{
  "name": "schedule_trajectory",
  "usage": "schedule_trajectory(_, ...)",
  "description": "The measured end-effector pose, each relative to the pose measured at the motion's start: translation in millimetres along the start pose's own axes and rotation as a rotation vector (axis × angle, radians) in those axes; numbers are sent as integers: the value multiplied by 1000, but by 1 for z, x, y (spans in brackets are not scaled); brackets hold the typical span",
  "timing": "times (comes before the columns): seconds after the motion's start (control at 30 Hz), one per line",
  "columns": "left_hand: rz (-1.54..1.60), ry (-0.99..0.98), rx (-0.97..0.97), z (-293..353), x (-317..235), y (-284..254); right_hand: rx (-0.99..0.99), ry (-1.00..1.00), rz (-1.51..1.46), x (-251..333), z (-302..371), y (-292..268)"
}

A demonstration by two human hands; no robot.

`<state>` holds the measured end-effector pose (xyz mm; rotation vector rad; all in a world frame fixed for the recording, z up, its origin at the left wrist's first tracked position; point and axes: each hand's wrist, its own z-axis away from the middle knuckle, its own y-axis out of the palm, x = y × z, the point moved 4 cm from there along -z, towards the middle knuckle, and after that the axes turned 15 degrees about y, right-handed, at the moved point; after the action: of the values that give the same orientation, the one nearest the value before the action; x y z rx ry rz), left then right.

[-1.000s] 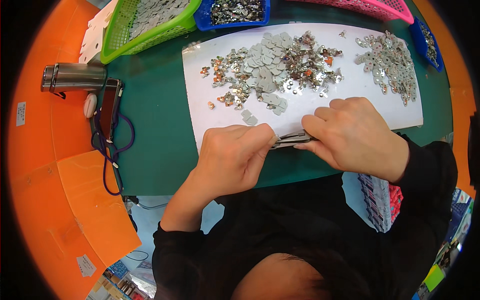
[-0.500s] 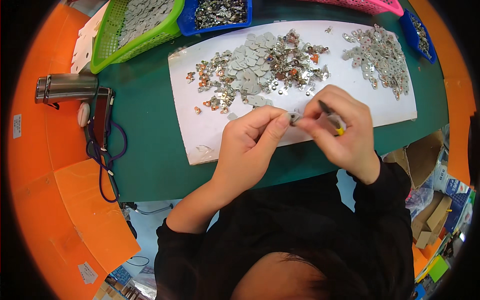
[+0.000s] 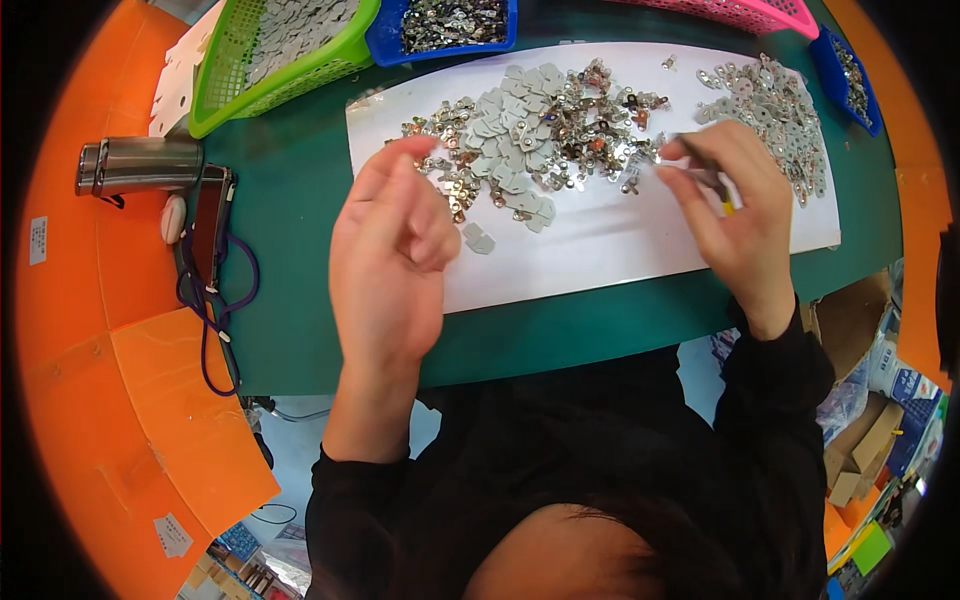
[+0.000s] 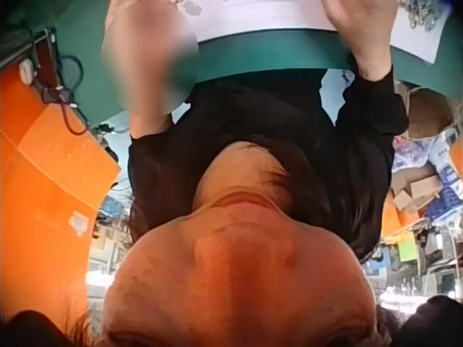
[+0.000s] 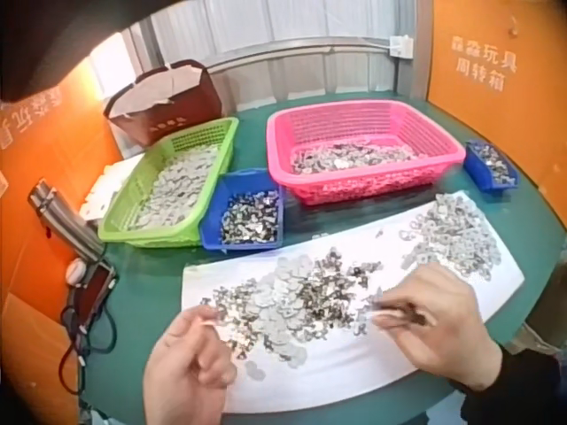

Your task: Assembling small metal components using pliers at a factory workbench.

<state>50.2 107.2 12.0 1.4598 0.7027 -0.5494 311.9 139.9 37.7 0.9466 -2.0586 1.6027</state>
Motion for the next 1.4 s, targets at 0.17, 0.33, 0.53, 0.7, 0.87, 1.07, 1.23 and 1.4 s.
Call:
schedule_trajectory(0.17, 215, -30, -158, 5, -11, -8, 113, -326, 96, 38, -25, 38)
schedule_trajectory(0.33, 63, -3, -207, 14, -14, -5, 89, -420, 210, 41, -44, 74)
schedule_trajectory(0.53, 77, -12, -179, 15, -13, -21, 96, -390, 178, 41, -47, 77)
schedule_trajectory(0.7, 99, -56, -144, 11, -4, -15, 81, -418, 175, 40, -48, 81)
schedule_trajectory(0.87, 31, -53, -173, 15, -7, -20, 3, -408, 98, 44, -59, 39)
schedule_trajectory(1.07, -152, 41, -101, 18, -14, -20, -28, -124, 272, -1, -42, -18)
schedule_trajectory(1.23, -1485, 384, 196, 24, -9, -7, -111, 41, 412, -39, -19, -39)
schedule_trajectory(1.4, -1603, 389, 306, 28, 1, -4, 69, 257, 188, -55, -14, -41)
